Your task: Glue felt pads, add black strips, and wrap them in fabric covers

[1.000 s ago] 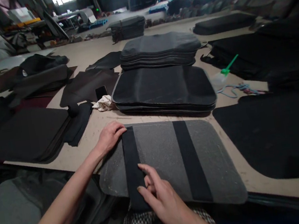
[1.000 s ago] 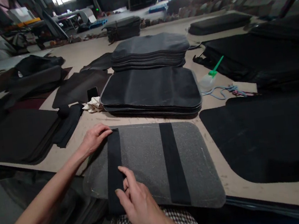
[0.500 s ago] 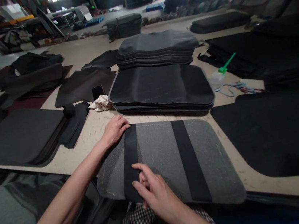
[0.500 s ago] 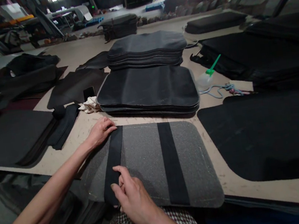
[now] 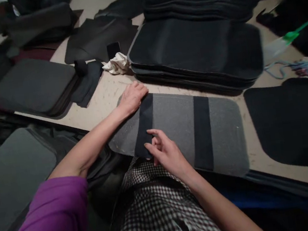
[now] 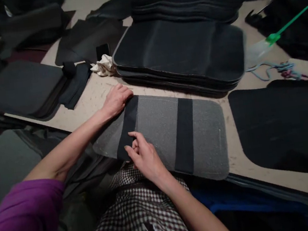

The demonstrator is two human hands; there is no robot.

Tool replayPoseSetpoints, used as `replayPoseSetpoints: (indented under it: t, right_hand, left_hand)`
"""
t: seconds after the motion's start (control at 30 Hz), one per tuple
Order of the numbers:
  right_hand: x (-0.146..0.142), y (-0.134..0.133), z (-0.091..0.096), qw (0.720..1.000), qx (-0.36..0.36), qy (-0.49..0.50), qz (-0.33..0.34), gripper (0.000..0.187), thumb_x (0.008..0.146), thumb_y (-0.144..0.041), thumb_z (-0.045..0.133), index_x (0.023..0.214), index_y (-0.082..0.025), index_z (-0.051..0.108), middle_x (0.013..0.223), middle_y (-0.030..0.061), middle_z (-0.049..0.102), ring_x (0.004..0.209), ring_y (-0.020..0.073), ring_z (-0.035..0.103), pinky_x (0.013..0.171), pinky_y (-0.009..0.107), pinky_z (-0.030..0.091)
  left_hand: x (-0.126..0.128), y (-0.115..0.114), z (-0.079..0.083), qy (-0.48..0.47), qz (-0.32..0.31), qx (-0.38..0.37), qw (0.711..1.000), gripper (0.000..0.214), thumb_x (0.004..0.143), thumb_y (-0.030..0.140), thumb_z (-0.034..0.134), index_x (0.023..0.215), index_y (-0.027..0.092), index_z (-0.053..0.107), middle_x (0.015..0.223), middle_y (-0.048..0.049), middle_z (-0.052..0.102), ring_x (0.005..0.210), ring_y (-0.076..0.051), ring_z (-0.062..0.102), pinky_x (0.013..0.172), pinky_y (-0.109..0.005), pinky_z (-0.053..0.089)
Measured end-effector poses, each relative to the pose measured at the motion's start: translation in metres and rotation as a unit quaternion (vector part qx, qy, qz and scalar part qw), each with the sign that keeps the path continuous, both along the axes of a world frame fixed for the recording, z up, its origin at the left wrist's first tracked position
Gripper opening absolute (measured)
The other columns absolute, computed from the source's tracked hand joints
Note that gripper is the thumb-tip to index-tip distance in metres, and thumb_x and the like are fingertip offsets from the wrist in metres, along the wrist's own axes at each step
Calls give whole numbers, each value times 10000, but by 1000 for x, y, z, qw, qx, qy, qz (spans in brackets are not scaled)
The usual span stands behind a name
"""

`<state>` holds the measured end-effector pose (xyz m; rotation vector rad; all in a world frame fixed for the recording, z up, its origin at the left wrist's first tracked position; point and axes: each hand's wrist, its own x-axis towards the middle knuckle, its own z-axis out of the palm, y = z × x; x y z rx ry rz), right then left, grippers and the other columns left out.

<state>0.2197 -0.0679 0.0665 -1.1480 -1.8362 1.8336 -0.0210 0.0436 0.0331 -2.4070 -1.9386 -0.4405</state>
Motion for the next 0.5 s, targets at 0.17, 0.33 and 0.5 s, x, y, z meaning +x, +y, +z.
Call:
replayPoseSetpoints:
  t: [0.17,0.33,0.5]
  right_hand:
    - [-2,-5,0,1000,1,6,-2,426,947,-395,608,1331,-253,490,749,-94,506,434,79,547,409,201,423]
    - [-17,-12,-5,1000,7,12,9,468,946,-412,595,1352,-241,438,712,-103,521,451,113,589,473,230,466]
    - [-27,-18,0,945,259,-181,83,500,956,-255,584,1424,-162,434,782,12,677,713,226,698,674,322,486]
  left_hand:
    - [6,-22,10,-2,30,-11,999,355,1038,235,354,1217,232,660,1055,-92,669,1068,-282,530,868,-416,405]
    - [4,-41,10,-19,52,-18,998,371,1041,312,417,1358,235,593,1111,-114,672,1088,-279,558,897,-413,418]
    - [3,-44,5,-27,50,-30,998,387,1035,323,449,1394,234,563,1177,-125,664,1169,-292,520,957,-437,394]
